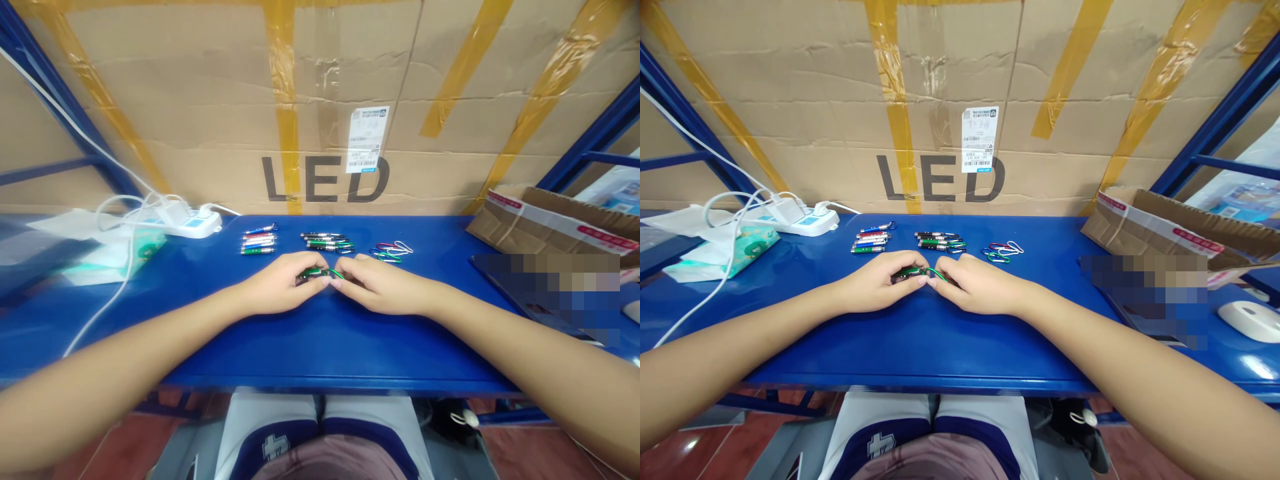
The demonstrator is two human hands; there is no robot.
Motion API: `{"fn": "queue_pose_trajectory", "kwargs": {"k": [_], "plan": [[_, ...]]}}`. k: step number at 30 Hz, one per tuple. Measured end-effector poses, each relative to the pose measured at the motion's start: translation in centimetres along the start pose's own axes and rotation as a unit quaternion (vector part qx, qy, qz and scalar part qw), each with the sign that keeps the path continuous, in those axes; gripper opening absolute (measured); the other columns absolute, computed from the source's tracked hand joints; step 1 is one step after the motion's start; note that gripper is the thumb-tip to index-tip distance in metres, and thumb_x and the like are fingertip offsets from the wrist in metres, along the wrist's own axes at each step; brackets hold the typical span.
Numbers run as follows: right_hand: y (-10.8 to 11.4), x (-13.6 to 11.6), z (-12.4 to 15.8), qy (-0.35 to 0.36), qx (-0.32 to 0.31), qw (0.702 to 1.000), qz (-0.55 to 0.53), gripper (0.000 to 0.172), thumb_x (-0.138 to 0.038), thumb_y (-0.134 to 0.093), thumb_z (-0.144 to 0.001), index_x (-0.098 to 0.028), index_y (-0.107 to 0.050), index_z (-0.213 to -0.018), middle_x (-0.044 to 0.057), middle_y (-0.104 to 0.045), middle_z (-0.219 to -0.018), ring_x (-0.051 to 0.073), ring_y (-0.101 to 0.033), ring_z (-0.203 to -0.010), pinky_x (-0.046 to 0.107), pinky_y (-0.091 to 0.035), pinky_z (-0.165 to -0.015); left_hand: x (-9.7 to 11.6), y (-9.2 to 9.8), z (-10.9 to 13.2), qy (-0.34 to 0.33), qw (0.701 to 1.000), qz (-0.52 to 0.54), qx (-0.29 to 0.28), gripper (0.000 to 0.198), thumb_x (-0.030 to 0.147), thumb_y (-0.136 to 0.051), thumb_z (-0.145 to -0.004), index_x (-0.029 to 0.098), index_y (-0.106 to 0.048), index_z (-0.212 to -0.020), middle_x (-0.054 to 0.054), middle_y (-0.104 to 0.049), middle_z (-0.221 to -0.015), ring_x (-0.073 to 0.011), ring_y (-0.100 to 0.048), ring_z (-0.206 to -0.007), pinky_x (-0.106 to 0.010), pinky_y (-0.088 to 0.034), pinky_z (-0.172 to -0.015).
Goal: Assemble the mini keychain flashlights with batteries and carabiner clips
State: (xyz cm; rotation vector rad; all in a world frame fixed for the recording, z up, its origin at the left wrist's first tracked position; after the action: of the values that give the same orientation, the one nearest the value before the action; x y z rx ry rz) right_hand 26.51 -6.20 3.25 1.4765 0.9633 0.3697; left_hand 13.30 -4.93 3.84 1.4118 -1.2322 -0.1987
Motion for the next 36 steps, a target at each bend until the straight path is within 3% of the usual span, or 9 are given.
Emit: {"fn": "queue_pose_trajectory", "kwargs": {"k": [9, 17, 23, 29, 36], "plan": [[-0.2, -0.6, 0.3, 0.005, -0.036, 0.991, 0.130, 0.032, -0.039, -0.036, -0.107, -0.018, -0.053, -0.090, 0.003, -0.056, -0.071, 0.018, -0.050, -0.064, 0.030, -0.029, -0.062, 0.3, -0.3, 0.0, -0.003, 1.000, 0.020, -0.017, 0.028, 0.039, -0.045, -0.104, 0.018, -0.063, -0.098, -0.002, -0.068, -0.096, -0.0159, -0.063, -0.087, -0.027, -0.047, -0.082], [-0.5, -1.2, 0.3, -0.023, -0.075, 0.960, 0.267, 0.031, -0.033, -0.034, -0.107, -0.016, -0.058, -0.096, 0.007, -0.068, -0.071, 0.021, -0.055, -0.060, 0.032, -0.020, -0.060, 0.3, -0.6, 0.0, 0.005, 0.999, 0.036, -0.032, 0.027, 0.037, -0.046, -0.104, 0.018, -0.064, -0.098, -0.002, -0.069, -0.096, -0.0156, -0.062, -0.088, -0.027, -0.046, -0.083], [-0.2, -0.4, 0.0, -0.084, -0.064, 0.959, 0.262, 0.030, -0.031, -0.032, -0.106, -0.016, -0.057, -0.099, 0.009, -0.072, -0.075, 0.022, -0.063, -0.062, 0.032, -0.018, -0.056, -0.4, -0.9, 0.0, 0.050, 0.989, 0.135, -0.042, 0.028, 0.029, -0.042, -0.103, 0.017, -0.064, -0.092, -0.001, -0.065, -0.085, -0.0137, -0.058, -0.078, -0.027, -0.048, -0.079], [0.1, 0.0, 0.1, -0.107, -0.041, 0.959, 0.258, 0.030, -0.032, -0.031, -0.107, -0.014, -0.055, -0.102, 0.011, -0.074, -0.080, 0.024, -0.067, -0.067, 0.032, -0.019, -0.056, -1.3, -1.7, -0.1, 0.098, 0.952, 0.286, -0.043, 0.026, 0.039, -0.058, -0.098, 0.015, -0.067, -0.105, -0.005, -0.072, -0.094, -0.0130, -0.064, -0.077, -0.025, -0.052, -0.071], [0.1, -0.4, 0.1, -0.126, -0.031, 0.959, 0.254, 0.034, -0.034, -0.030, -0.108, -0.014, -0.057, -0.104, 0.011, -0.073, -0.080, 0.023, -0.066, -0.066, 0.031, -0.020, -0.056, -1.5, -2.5, -0.1, 0.113, 0.945, 0.299, -0.075, 0.030, 0.038, -0.072, -0.089, 0.015, -0.070, -0.107, -0.007, -0.077, -0.093, -0.0154, -0.069, -0.081, -0.027, -0.054, -0.074]]}}
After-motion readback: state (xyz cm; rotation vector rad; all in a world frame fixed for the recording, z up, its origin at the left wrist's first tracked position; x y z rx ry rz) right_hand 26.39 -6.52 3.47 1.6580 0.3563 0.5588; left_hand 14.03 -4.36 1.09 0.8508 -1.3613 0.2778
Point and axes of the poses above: each hand's wrist, its own z-axis away from the middle knuckle, its own y-axis out of the back of the hand, x = y × z, the point moved 7 cm from there along -z, towards the middle knuckle
